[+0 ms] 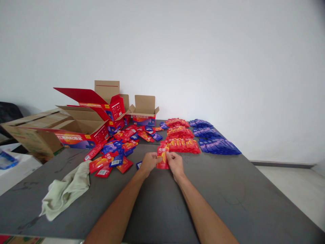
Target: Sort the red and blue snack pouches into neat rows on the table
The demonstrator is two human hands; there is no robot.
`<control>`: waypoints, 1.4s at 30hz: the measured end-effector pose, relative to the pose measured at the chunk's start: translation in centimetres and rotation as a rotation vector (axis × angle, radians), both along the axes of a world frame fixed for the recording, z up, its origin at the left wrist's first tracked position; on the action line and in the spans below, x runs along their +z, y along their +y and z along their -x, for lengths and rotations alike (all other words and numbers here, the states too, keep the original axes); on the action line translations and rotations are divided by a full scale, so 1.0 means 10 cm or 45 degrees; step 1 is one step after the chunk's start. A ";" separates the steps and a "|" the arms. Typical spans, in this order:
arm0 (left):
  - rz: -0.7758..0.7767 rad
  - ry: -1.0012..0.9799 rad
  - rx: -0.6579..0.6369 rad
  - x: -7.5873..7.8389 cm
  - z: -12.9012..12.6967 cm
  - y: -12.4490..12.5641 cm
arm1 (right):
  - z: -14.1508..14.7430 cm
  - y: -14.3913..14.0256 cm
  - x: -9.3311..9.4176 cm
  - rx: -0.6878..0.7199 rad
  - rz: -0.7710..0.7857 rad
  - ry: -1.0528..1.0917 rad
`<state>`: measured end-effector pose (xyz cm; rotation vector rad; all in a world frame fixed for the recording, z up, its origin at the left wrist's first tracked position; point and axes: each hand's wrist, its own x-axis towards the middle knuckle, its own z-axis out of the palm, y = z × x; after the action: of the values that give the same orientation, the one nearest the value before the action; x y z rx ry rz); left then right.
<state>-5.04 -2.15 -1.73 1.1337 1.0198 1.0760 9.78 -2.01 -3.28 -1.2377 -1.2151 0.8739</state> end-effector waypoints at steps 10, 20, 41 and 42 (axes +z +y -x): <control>0.050 -0.093 0.096 0.02 -0.05 -0.01 | -0.01 0.00 -0.02 -0.065 -0.038 -0.125; -0.022 -0.202 0.300 0.03 -0.01 0.06 | 0.05 -0.10 0.01 0.091 0.289 0.089; -0.409 0.832 0.214 -0.02 -0.08 0.04 | -0.96 0.59 0.20 -0.339 0.421 0.538; -0.412 0.837 0.214 -0.02 -0.08 0.04 | -0.99 0.61 0.20 -0.344 0.424 0.540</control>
<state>-4.23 -1.75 -1.90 1.7559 1.5054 1.0430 19.69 4.06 -1.26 -1.3532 -0.5644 1.0948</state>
